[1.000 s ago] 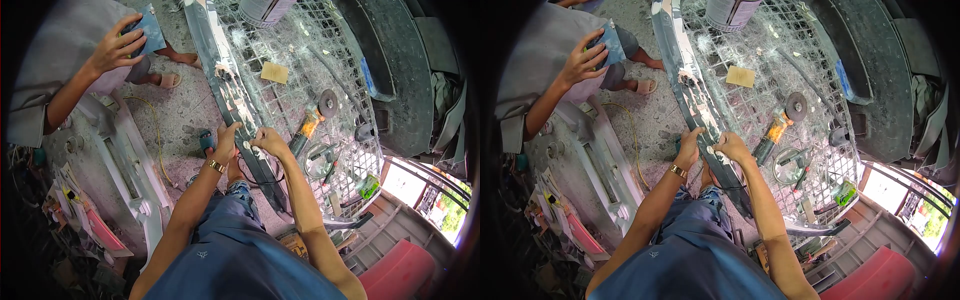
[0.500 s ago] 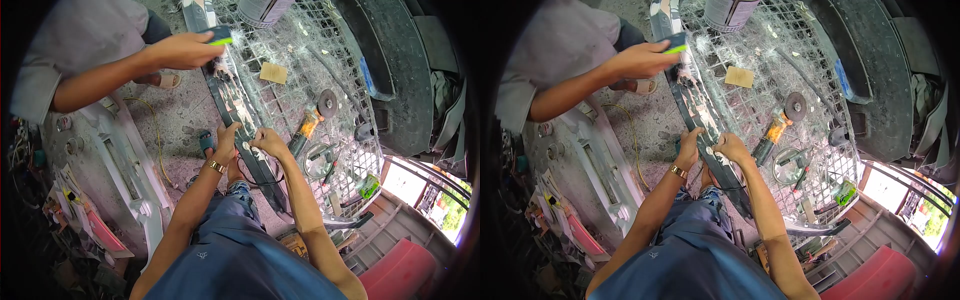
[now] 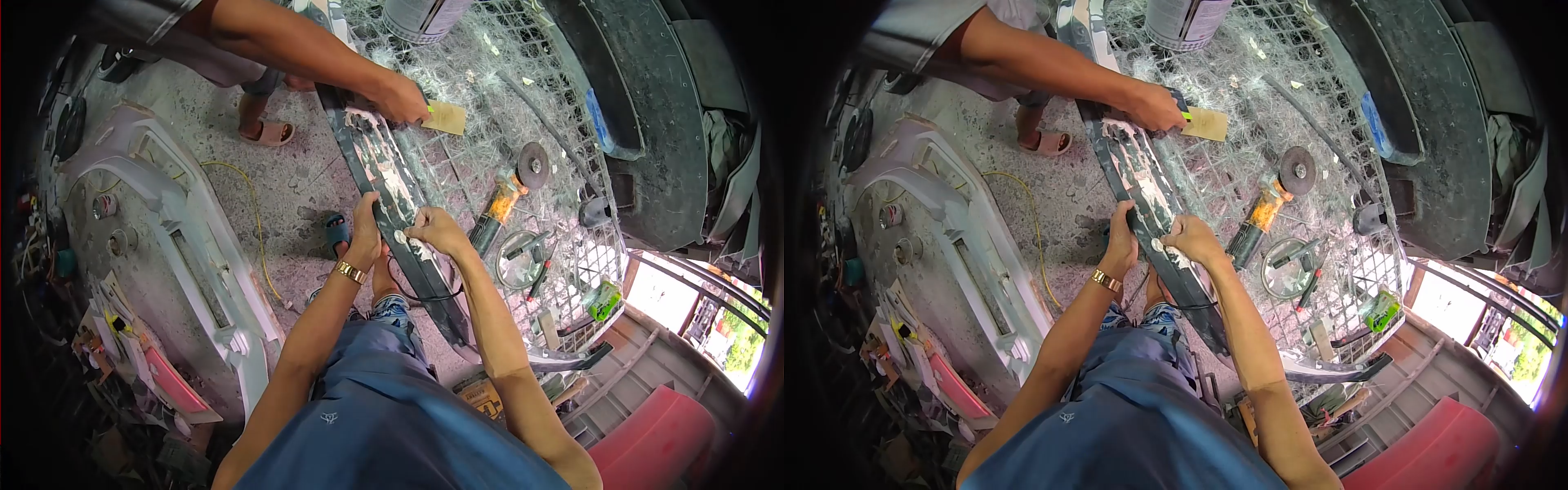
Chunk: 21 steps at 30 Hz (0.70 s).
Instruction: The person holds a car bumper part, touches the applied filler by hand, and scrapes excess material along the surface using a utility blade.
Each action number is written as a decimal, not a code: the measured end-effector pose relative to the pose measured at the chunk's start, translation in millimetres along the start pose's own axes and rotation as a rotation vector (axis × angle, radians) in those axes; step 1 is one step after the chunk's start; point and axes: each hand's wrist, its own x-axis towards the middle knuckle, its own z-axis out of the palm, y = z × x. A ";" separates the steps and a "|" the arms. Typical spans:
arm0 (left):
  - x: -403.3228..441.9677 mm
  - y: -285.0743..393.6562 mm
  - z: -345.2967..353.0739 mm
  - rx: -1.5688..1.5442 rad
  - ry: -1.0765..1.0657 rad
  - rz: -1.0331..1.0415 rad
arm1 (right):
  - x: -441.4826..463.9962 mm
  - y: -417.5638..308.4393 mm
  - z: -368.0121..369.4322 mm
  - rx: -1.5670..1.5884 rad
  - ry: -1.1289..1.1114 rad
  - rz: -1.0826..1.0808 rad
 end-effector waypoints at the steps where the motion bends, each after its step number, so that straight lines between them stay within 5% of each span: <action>1: 0.1 0.5 0.4 -0.007 0.004 -0.015 | -0.6 -0.8 -0.2 -0.001 -0.004 0.001; 21: -4.1 9.7 -1.2 -0.007 -0.099 0.024 | 1.6 6.9 2.8 0.025 0.015 -0.021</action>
